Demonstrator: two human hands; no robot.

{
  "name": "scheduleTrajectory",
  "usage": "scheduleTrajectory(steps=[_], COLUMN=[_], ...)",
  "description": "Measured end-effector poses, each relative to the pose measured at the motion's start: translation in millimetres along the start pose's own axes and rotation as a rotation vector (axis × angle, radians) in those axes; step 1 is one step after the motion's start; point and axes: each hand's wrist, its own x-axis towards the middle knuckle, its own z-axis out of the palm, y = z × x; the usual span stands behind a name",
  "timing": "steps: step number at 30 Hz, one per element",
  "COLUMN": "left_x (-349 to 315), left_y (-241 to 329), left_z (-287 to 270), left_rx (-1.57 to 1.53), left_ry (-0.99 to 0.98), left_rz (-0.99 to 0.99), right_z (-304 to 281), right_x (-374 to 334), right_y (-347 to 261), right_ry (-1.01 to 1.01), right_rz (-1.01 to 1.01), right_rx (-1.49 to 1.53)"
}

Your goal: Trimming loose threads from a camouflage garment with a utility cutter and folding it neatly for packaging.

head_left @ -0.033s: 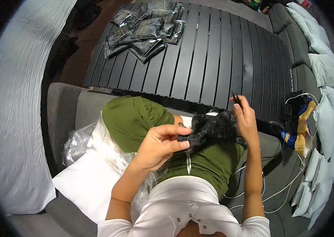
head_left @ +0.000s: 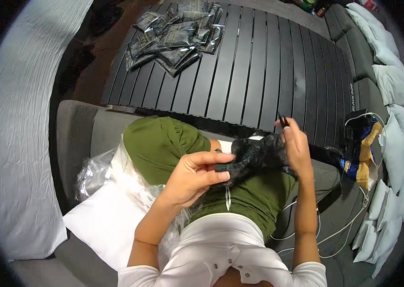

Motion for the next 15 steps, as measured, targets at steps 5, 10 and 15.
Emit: scheduleTrajectory(steps=[5,10,15], left_x=[1.0,-0.2,-1.2], left_y=[5.0,5.2,5.8], left_z=[14.8,14.1,17.9], left_rx=[0.032,0.077,0.131], left_ry=[-0.003,0.005,-0.007], left_rz=[-0.047,-0.057,-0.081], right_z=[4.0,0.9,1.3], right_x=[-16.3,-24.3,-21.1], right_y=[-46.7,-72.8,-87.7], right_ry=[-0.025,-0.126,-0.212], right_rz=[-0.157,-0.353,-0.441], right_rx=[0.030,-0.095,-0.271])
